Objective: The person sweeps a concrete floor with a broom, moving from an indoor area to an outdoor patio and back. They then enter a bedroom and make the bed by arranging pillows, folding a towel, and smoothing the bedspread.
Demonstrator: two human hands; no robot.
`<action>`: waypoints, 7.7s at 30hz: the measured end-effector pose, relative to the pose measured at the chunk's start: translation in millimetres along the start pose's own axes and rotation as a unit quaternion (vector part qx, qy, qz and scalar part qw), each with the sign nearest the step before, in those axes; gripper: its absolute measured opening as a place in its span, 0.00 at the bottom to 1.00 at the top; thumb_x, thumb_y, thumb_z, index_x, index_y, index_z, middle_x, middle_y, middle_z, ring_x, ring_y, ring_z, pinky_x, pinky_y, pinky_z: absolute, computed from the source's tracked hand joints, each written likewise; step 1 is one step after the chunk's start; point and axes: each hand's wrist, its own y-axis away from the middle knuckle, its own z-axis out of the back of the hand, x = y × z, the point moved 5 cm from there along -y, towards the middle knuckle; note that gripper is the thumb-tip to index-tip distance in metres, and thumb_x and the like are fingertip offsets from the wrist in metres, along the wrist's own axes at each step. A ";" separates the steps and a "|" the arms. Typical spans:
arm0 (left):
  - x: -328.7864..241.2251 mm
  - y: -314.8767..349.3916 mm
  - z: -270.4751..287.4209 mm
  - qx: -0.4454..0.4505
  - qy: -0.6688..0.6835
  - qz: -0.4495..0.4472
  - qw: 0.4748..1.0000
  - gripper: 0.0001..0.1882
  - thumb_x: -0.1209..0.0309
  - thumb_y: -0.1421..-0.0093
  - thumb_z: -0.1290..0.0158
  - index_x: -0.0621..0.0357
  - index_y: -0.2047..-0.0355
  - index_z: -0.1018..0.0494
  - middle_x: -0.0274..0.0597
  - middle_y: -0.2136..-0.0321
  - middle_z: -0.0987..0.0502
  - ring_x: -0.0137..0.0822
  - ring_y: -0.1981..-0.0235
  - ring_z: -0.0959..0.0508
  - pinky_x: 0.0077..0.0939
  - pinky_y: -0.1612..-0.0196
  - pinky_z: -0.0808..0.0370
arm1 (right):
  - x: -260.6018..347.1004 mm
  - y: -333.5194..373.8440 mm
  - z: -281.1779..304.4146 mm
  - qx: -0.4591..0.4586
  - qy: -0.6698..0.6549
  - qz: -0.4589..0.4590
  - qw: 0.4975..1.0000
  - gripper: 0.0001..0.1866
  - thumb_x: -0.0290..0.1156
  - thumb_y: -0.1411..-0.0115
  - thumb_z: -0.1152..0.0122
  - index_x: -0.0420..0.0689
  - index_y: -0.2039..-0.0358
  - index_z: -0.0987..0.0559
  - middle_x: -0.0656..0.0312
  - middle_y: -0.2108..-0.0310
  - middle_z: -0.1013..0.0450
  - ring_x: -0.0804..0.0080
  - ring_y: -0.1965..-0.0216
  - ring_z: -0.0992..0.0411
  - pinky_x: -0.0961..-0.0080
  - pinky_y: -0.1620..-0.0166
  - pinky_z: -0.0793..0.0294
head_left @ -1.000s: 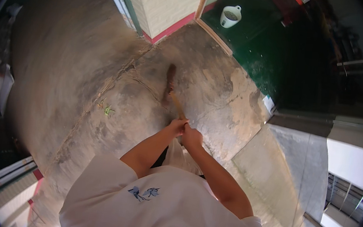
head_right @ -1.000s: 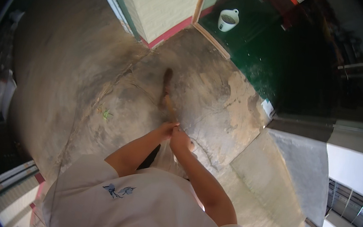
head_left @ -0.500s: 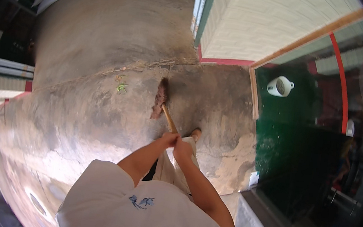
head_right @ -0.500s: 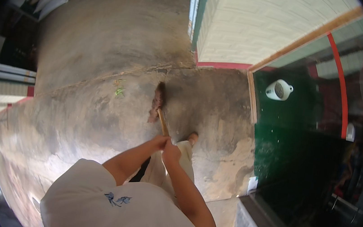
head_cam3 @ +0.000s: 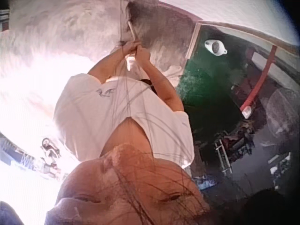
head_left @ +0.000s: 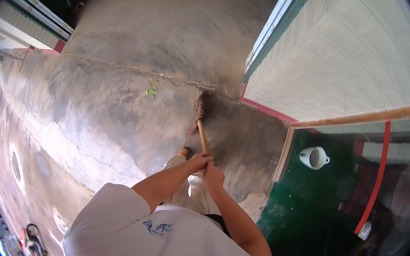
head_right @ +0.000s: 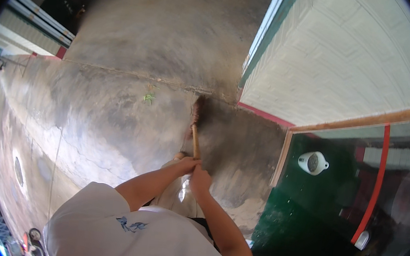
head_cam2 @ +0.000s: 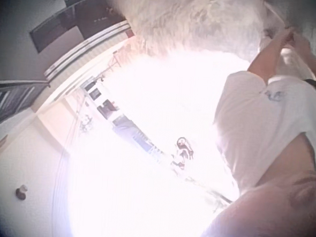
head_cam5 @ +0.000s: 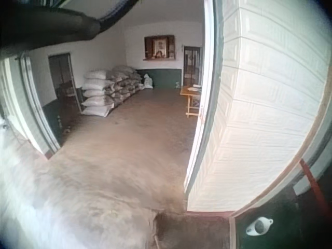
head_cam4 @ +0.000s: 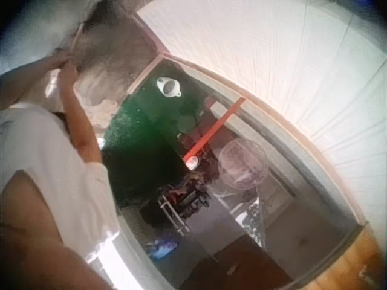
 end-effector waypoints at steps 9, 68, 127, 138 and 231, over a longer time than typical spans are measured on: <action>-106.4 -61.5 29.2 -0.096 0.116 -0.029 0.988 0.08 0.71 0.47 0.47 0.61 0.70 0.33 0.40 0.84 0.30 0.32 0.91 0.31 0.25 0.92 0.38 | 30.1 -126.5 29.4 -0.019 -0.094 0.007 0.995 0.11 0.35 0.46 0.52 0.45 0.64 0.30 0.52 0.71 0.26 0.51 0.67 0.28 0.57 0.65 0.30; -654.3 -91.4 265.1 -0.106 0.433 -0.063 0.893 0.09 0.77 0.48 0.47 0.55 0.67 0.33 0.37 0.78 0.31 0.30 0.83 0.30 0.24 0.82 0.31 | 325.5 -724.1 25.5 0.369 -0.437 -0.316 0.757 0.13 0.35 0.42 0.53 0.37 0.66 0.29 0.52 0.69 0.29 0.58 0.69 0.30 0.61 0.64 0.30; -1246.7 -352.5 326.2 -0.290 -0.364 -0.046 0.884 0.23 0.64 0.47 0.53 0.65 0.55 0.45 0.63 0.64 0.28 0.54 0.63 0.24 0.40 0.62 0.27 | 449.7 -1273.5 320.9 0.223 -0.541 -0.254 0.770 0.10 0.18 0.52 0.44 0.38 0.67 0.31 0.59 0.75 0.31 0.68 0.76 0.31 0.72 0.75 0.30; -1312.4 -261.7 452.8 -0.376 -0.295 -0.034 0.878 0.26 0.63 0.51 0.48 0.68 0.59 0.44 0.60 0.70 0.25 0.55 0.67 0.24 0.43 0.65 0.28 | 650.9 -1286.0 307.7 0.348 -0.438 -0.160 0.814 0.12 0.23 0.53 0.41 0.36 0.68 0.31 0.60 0.79 0.32 0.72 0.79 0.31 0.74 0.81 0.33; -2269.4 -877.5 262.5 -0.348 0.466 -0.122 0.804 0.26 0.51 0.43 0.58 0.58 0.53 0.38 0.44 0.59 0.31 0.39 0.60 0.27 0.33 0.61 0.27 | 678.3 -2322.8 985.7 0.594 -0.265 -0.129 0.749 0.08 0.28 0.45 0.47 0.40 0.66 0.31 0.56 0.75 0.30 0.70 0.76 0.29 0.76 0.72 0.24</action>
